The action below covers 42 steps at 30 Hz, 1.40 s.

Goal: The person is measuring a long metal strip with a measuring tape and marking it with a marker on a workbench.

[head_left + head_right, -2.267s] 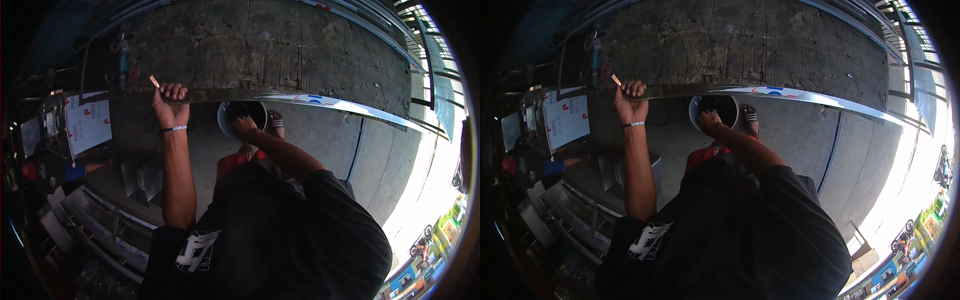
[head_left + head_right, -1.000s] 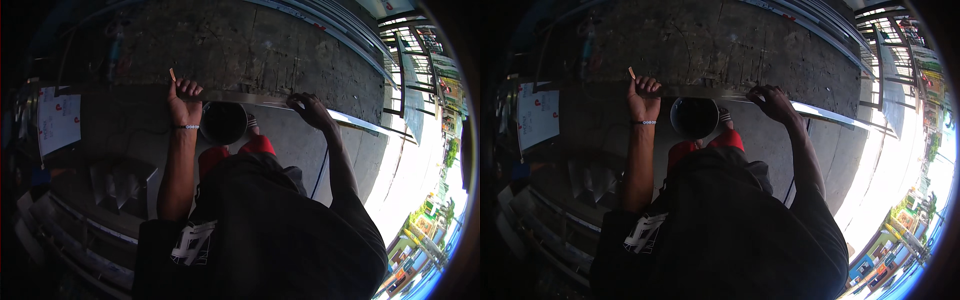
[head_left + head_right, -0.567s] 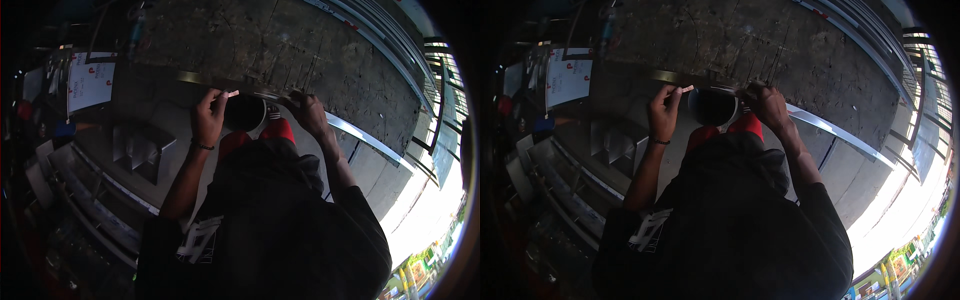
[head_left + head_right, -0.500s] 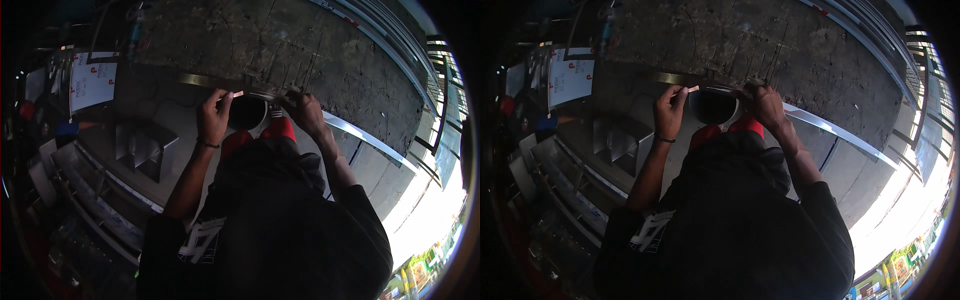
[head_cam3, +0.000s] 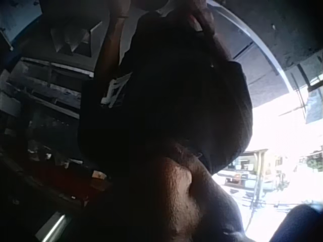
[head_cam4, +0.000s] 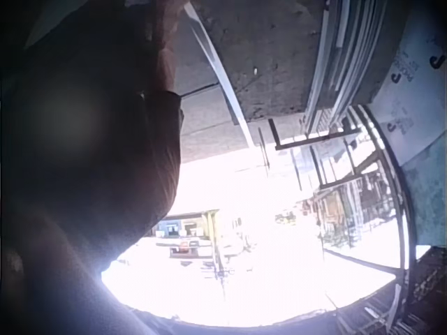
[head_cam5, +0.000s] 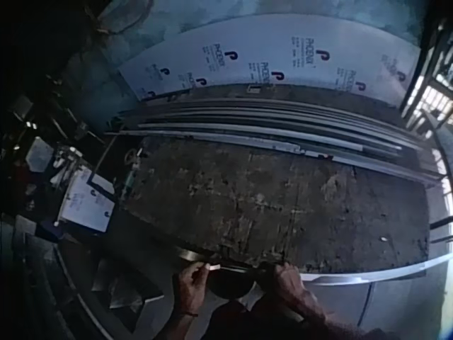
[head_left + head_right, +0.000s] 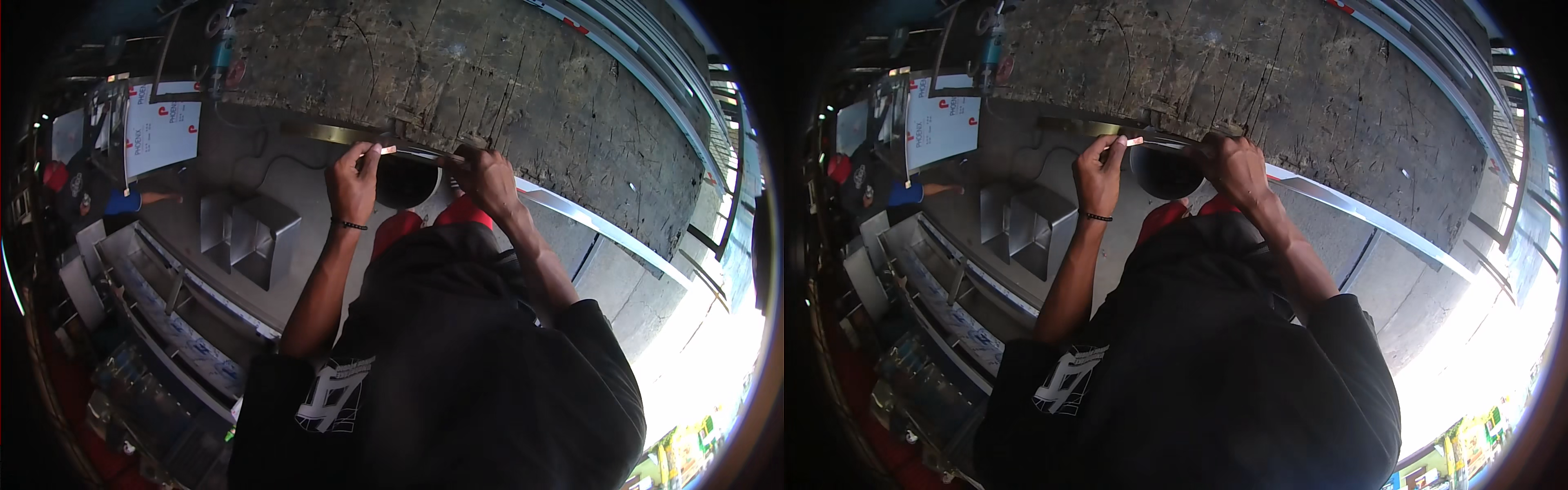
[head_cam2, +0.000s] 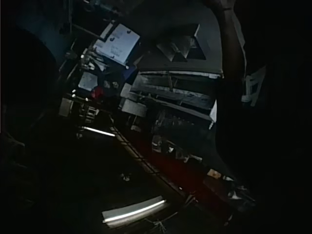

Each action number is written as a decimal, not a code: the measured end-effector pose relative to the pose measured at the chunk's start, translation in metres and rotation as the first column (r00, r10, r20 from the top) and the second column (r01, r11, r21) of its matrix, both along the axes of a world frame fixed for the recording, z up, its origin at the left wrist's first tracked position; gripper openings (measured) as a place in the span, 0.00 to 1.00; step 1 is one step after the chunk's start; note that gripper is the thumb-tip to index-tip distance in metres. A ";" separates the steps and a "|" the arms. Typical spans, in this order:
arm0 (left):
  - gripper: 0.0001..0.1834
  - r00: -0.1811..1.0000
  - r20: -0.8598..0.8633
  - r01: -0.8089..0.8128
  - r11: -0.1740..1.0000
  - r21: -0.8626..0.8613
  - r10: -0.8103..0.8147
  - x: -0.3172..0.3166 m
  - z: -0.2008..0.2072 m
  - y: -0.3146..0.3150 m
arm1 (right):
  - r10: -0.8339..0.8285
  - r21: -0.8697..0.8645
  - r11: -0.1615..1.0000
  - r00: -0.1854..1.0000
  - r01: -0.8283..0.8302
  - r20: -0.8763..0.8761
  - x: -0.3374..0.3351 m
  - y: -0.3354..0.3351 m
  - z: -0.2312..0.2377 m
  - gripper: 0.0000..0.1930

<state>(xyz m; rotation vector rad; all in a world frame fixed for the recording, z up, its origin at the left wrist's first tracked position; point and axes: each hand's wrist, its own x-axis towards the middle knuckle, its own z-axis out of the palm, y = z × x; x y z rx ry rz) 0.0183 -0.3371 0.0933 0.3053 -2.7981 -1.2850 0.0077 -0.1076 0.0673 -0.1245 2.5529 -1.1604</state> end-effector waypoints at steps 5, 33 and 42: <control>0.13 1.000 -0.014 0.012 1.000 0.027 -0.012 0.001 -0.005 0.001 | 0.004 0.024 1.000 1.000 -0.004 0.015 -0.002 -0.001 0.003 0.19; 0.09 0.708 0.101 0.696 0.665 -0.271 -0.699 -0.058 0.048 -0.009 | 0.007 -0.005 1.000 0.999 -0.008 -0.048 0.007 -0.001 0.008 0.19; 0.07 0.620 0.132 0.769 0.564 -0.301 -0.774 -0.067 0.053 -0.005 | 0.018 -0.013 1.000 1.000 -0.018 -0.001 0.008 0.001 0.020 0.19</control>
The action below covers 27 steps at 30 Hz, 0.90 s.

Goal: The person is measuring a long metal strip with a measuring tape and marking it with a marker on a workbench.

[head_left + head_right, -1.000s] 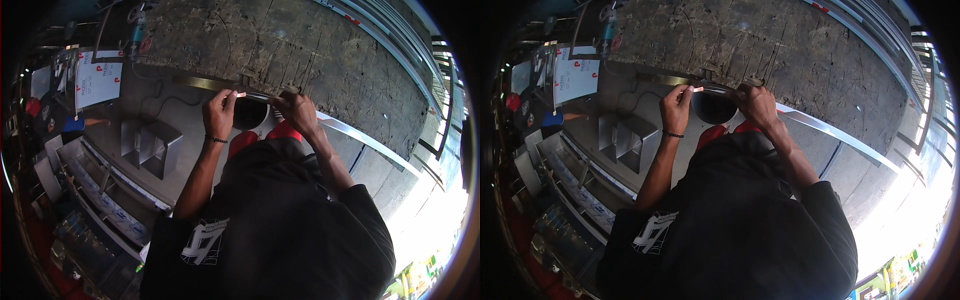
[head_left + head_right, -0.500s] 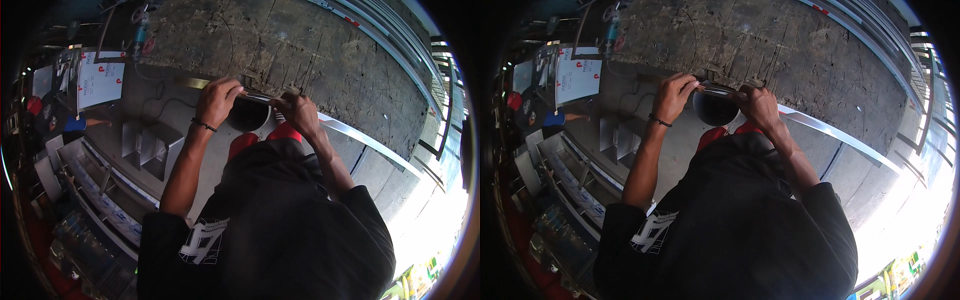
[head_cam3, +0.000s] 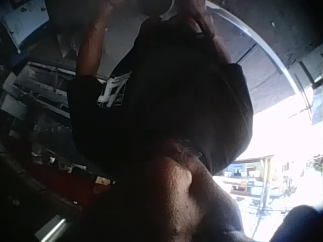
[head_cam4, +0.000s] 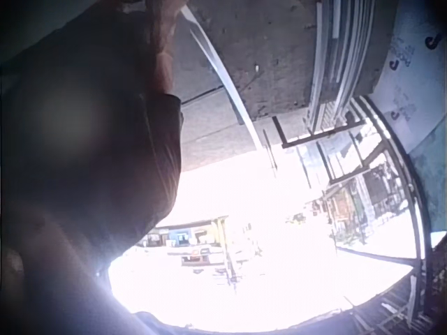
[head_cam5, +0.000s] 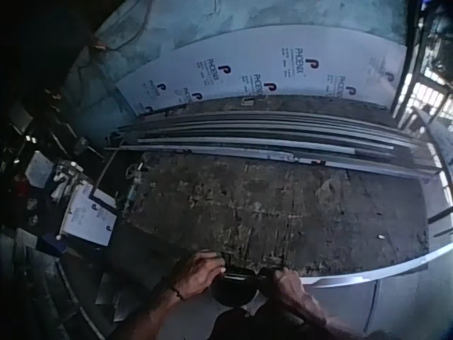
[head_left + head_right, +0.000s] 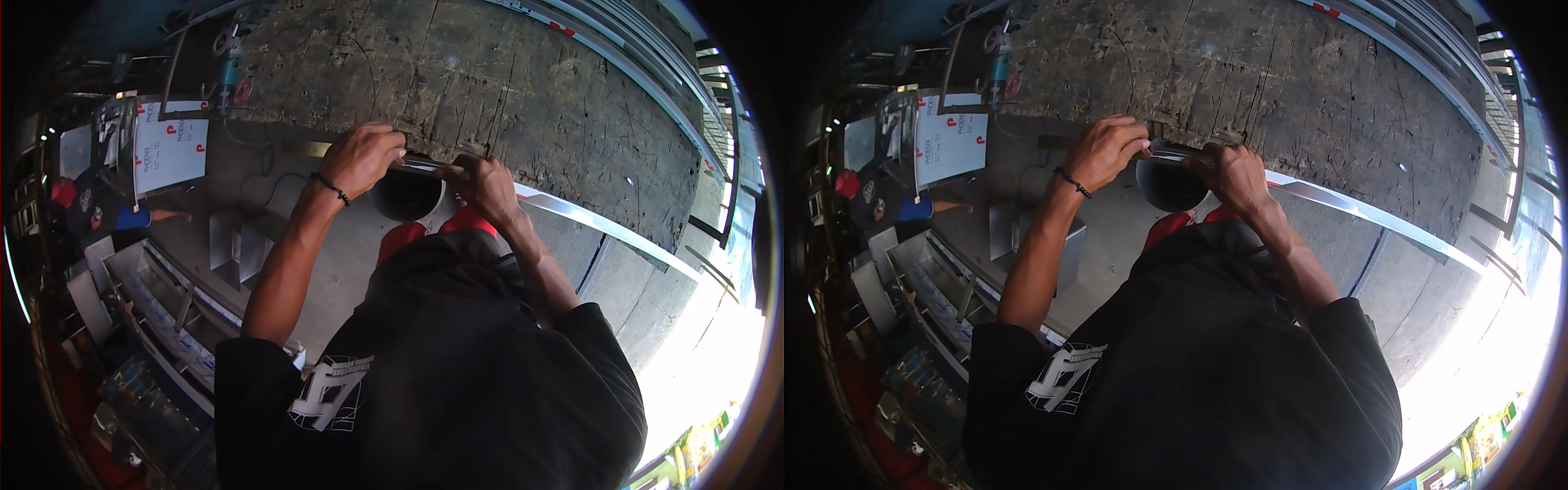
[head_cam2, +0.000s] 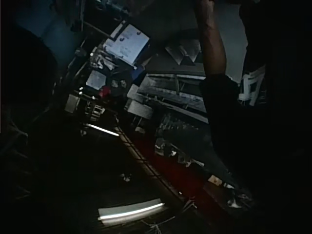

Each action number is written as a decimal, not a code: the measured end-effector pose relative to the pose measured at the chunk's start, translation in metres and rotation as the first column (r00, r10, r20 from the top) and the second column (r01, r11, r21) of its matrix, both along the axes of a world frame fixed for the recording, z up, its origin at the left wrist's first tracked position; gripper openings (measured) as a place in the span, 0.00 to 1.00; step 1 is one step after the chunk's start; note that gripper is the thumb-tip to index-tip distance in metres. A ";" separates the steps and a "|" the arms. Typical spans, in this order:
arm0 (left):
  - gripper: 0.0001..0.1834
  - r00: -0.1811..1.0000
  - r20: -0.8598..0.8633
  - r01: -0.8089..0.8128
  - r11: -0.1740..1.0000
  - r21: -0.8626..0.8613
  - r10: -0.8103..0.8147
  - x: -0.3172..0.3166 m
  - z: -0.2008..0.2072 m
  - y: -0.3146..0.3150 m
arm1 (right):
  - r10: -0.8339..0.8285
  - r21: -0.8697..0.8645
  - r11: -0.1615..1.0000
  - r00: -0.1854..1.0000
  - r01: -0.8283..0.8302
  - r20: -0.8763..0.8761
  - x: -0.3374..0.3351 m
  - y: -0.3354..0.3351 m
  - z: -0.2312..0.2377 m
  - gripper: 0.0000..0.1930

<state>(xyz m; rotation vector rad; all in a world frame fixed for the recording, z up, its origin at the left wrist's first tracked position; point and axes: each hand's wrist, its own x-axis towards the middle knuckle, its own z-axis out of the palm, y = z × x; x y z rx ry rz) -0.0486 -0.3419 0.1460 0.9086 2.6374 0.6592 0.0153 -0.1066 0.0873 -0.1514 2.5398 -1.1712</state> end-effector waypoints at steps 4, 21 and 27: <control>0.07 0.998 -0.051 0.020 0.999 0.024 -0.019 -0.004 0.002 0.000 | -0.005 0.024 1.000 0.999 0.006 -0.037 0.002 0.000 -0.003 0.18; 0.05 0.990 -0.071 0.121 0.993 0.004 -0.120 -0.005 0.007 0.005 | 0.005 -0.003 1.000 0.997 -0.005 -0.082 0.007 0.000 -0.009 0.18; 0.05 0.989 -0.044 0.140 0.990 -0.002 -0.140 -0.005 0.008 0.007 | -0.002 0.019 1.000 0.998 0.003 -0.058 0.005 0.001 -0.008 0.18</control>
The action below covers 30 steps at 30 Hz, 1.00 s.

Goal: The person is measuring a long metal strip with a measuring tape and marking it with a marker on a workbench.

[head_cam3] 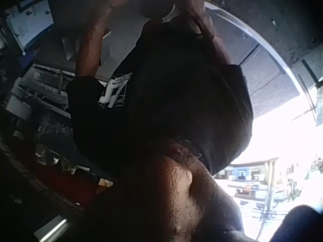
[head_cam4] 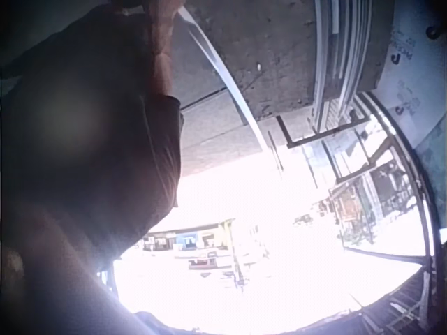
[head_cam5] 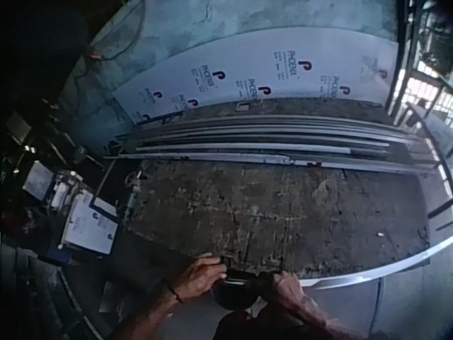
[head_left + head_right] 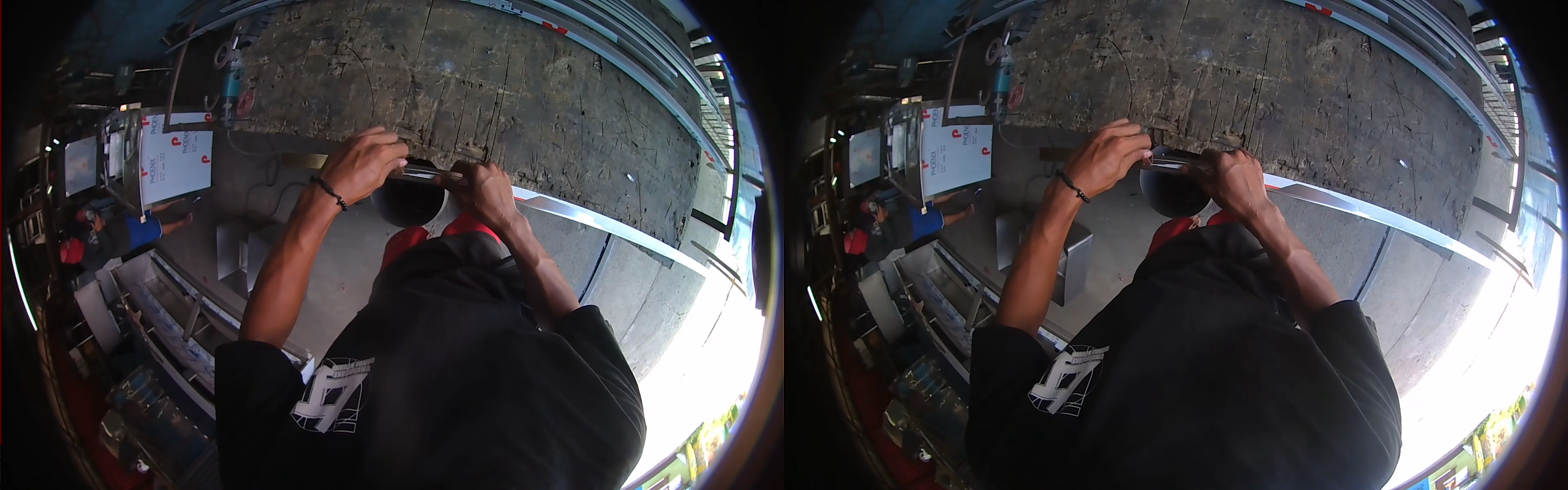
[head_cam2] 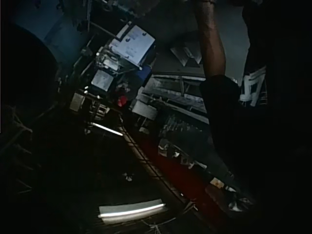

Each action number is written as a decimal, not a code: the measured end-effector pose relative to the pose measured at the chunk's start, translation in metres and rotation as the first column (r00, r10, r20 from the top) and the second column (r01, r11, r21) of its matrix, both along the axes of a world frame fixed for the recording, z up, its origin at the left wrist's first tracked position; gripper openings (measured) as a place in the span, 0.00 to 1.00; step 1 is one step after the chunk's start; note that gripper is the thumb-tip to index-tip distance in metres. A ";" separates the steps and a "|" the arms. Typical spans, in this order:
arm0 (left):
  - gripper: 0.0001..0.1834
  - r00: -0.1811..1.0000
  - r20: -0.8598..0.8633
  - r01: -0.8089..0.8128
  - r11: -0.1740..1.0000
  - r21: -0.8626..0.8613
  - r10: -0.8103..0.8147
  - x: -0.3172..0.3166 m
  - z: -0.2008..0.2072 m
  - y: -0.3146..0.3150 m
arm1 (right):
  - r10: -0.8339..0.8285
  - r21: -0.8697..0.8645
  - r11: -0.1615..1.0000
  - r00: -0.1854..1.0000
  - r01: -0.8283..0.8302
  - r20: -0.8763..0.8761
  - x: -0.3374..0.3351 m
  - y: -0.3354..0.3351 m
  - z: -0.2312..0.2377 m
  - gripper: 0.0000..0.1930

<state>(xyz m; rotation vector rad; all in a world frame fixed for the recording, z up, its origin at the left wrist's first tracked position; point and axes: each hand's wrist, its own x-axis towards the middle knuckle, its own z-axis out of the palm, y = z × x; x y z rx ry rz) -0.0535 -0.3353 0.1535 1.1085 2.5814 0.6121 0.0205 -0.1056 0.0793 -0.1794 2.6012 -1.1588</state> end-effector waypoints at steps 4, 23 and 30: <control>0.05 1.000 -0.010 -0.020 1.000 -0.002 0.020 -0.002 0.001 -0.003 | -0.011 -0.016 1.000 1.000 0.011 0.009 -0.002 0.000 0.009 0.18; 0.06 1.000 0.016 0.018 0.998 0.054 -0.019 -0.017 0.003 -0.004 | -0.046 -0.030 0.999 0.998 0.044 -0.038 -0.013 0.005 0.012 0.21; 0.06 0.999 -0.032 -0.014 0.999 0.030 0.015 -0.020 0.001 -0.006 | -0.063 -0.059 0.996 0.997 0.060 -0.050 -0.012 0.006 0.001 0.21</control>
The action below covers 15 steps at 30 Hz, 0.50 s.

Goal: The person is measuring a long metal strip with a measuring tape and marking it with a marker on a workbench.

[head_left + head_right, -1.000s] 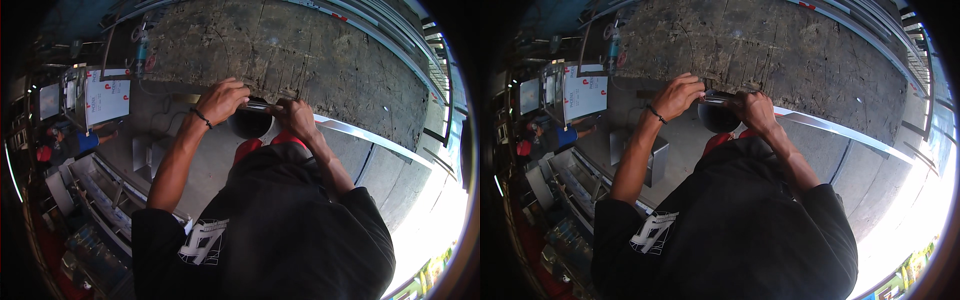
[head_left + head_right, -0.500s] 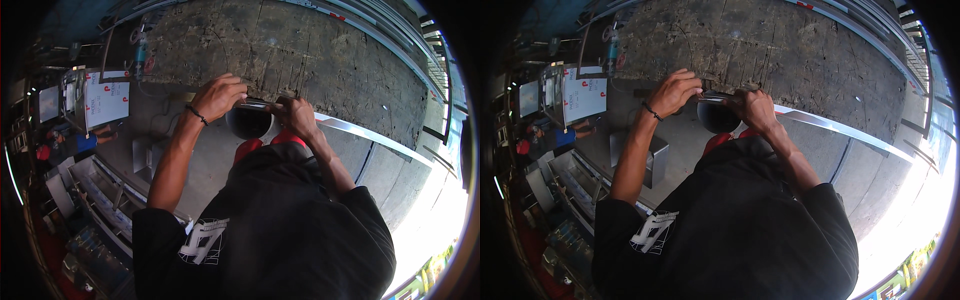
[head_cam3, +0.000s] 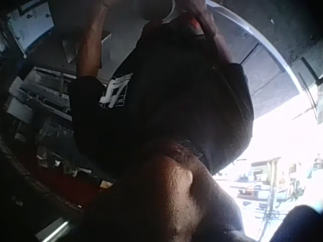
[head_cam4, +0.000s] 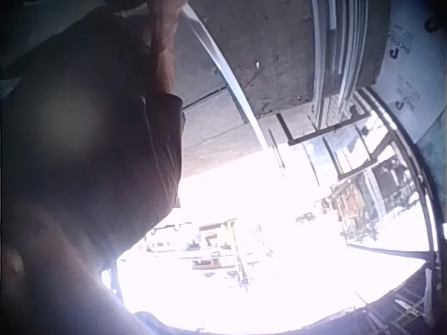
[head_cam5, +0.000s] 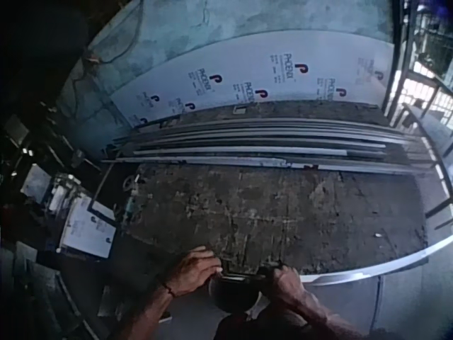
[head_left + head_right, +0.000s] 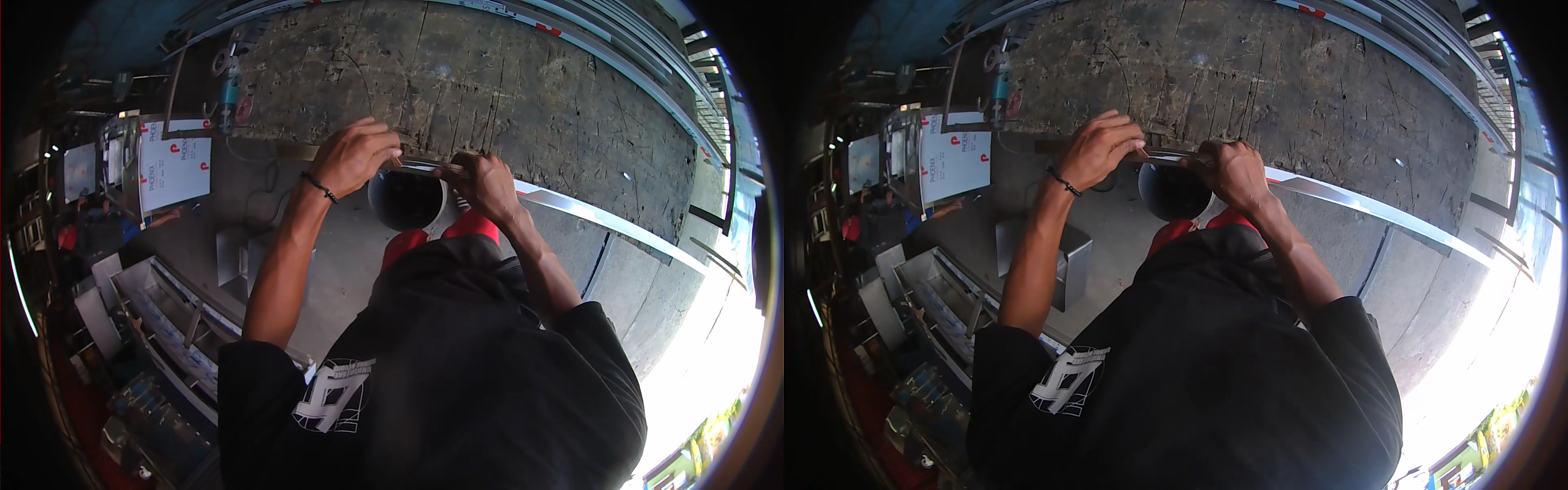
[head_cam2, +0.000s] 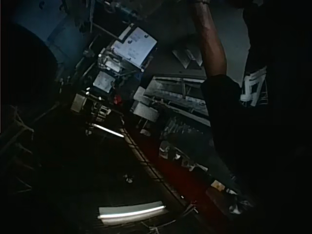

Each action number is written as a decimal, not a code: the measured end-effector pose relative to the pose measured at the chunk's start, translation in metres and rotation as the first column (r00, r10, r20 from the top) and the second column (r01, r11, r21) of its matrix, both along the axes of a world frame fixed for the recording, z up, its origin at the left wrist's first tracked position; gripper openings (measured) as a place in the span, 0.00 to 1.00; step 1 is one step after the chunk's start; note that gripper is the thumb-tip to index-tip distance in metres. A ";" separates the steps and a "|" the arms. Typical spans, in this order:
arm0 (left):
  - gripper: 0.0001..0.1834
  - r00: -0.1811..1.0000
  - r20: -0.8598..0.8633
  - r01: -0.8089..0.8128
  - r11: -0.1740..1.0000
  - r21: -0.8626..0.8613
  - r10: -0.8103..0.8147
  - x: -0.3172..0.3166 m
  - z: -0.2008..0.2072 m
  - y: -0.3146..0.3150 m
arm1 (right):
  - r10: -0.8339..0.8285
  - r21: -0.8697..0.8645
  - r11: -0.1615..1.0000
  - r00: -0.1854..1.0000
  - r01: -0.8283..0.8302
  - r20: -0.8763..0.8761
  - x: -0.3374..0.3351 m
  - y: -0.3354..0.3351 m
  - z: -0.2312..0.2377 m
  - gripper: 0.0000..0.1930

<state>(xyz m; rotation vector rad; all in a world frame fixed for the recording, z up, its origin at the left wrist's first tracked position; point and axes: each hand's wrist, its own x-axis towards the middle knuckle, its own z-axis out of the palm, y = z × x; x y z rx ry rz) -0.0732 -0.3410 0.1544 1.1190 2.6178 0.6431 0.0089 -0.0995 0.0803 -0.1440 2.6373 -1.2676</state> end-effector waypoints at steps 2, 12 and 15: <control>0.06 1.000 0.002 -0.015 1.000 -0.025 0.015 -0.001 0.000 -0.004 | 0.006 -0.013 1.000 1.000 -0.006 0.026 -0.001 -0.001 0.003 0.21; 0.06 1.000 -0.011 -0.029 0.999 -0.044 0.028 0.002 -0.006 -0.002 | 0.002 0.006 1.000 0.998 -0.002 0.065 0.000 -0.003 -0.002 0.22; 0.07 0.999 0.035 -0.034 0.998 -0.053 0.036 0.002 -0.006 -0.006 | 0.012 -0.027 1.000 0.998 -0.011 0.063 0.000 -0.002 0.000 0.22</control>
